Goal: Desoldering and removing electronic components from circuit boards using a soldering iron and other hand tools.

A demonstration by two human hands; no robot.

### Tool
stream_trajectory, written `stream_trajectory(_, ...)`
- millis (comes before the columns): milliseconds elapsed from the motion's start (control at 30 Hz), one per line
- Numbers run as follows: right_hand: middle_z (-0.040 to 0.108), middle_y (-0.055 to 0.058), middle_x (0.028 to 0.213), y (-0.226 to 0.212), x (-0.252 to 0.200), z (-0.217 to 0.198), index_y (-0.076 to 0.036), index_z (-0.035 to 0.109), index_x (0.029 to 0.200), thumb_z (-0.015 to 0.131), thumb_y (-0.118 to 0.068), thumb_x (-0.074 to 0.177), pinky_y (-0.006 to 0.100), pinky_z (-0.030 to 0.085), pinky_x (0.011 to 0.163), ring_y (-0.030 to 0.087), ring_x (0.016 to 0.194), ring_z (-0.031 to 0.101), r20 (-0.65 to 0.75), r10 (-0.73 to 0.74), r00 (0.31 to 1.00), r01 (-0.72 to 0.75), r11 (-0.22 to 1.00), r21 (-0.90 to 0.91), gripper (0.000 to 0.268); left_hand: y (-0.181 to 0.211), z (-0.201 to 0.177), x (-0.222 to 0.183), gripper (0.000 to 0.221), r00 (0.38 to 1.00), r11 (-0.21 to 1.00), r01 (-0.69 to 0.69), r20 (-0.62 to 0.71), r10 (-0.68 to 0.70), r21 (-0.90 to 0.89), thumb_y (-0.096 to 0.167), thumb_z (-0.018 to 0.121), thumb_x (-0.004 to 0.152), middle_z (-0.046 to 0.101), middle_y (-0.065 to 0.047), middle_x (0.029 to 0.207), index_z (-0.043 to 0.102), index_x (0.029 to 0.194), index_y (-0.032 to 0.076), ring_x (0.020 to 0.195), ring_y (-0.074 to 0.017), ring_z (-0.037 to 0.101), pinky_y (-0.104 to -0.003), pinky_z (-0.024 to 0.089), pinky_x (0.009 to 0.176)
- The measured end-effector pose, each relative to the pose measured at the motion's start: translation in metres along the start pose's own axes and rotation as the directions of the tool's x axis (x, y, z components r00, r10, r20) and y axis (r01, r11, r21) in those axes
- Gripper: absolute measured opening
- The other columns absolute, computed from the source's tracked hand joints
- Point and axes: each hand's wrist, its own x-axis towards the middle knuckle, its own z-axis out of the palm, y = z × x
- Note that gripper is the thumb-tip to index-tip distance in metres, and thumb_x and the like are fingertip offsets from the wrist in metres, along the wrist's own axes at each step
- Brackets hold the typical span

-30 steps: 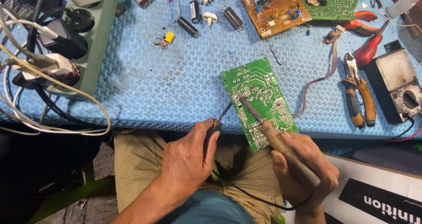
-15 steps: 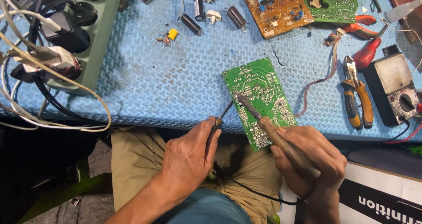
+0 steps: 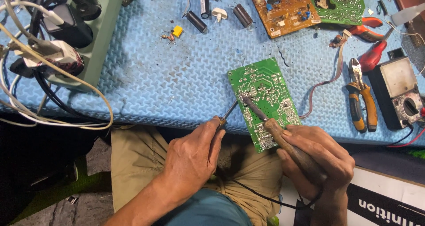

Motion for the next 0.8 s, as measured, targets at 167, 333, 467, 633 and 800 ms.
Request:
stream_trajectory(167, 0.072, 0.022, 0.094, 0.0048, -0.0036, 0.0004, 0.003, 0.068, 0.097, 0.072, -0.006, 0.085, 0.045, 0.063, 0.087, 0.038, 0.090, 0.077, -0.008, -0.018, 1.000, 0.018, 1.000, -0.020, 0.016, -0.0007, 0.0008, -0.0006, 0.025, 1.000, 1.000, -0.006, 0.010, 0.006, 0.013, 0.017, 0.061, 0.104, 0.074, -0.003, 0.100, 0.060, 0.125, 0.004, 0.072, -0.0221, 0.071, -0.037, 0.051, 0.049)
stream_trajectory(333, 0.072, 0.024, 0.094, 0.0054, -0.0027, 0.0005, 0.004, 0.068, 0.099, 0.072, -0.007, 0.084, 0.044, 0.063, 0.087, 0.039, 0.091, 0.078, -0.015, -0.024, 1.000, 0.024, 1.000, -0.001, 0.019, 0.0003, 0.0001, -0.0004, 0.021, 1.000, 0.999, -0.001, 0.004, 0.001, 0.040, 0.019, 0.062, 0.104, 0.073, -0.003, 0.086, 0.059, 0.119, 0.005, 0.061, -0.0188, 0.068, -0.034, 0.048, 0.043)
stream_trajectory(467, 0.072, 0.022, 0.094, 0.0040, -0.0008, -0.0014, 0.003, 0.068, 0.100, 0.073, -0.006, 0.085, 0.043, 0.063, 0.085, 0.039, 0.091, 0.078, -0.003, -0.019, 1.000, 0.019, 0.999, -0.026, 0.018, 0.0006, 0.0041, -0.0013, 0.022, 1.000, 0.996, 0.000, -0.009, 0.001, 0.086, 0.021, 0.065, 0.104, 0.072, 0.000, 0.084, 0.059, 0.118, 0.005, 0.060, -0.0139, 0.067, -0.031, 0.047, 0.043)
stream_trajectory(633, 0.072, 0.023, 0.091, 0.0035, 0.0040, -0.0018, 0.005, 0.069, 0.097, 0.071, -0.007, 0.084, 0.043, 0.063, 0.082, 0.037, 0.087, 0.078, -0.007, -0.060, 0.998, 0.059, 0.998, -0.017, 0.017, -0.0015, 0.0035, 0.0021, 0.021, 0.995, 0.964, -0.083, -0.025, 0.092, 0.254, 0.025, 0.067, 0.105, 0.067, 0.004, 0.084, 0.063, 0.116, 0.007, 0.062, -0.0101, 0.063, -0.029, 0.047, 0.046)
stream_trajectory(800, 0.072, 0.022, 0.092, 0.0051, 0.0033, -0.0041, 0.004, 0.069, 0.098, 0.072, -0.006, 0.084, 0.042, 0.063, 0.083, 0.035, 0.086, 0.078, -0.003, -0.040, 0.999, 0.040, 0.999, -0.001, 0.018, -0.0041, 0.0039, 0.0047, 0.020, 0.992, 0.943, -0.105, -0.028, 0.120, 0.315, 0.028, 0.070, 0.104, 0.060, 0.006, 0.073, 0.063, 0.110, 0.010, 0.055, -0.0089, 0.057, -0.029, 0.044, 0.044)
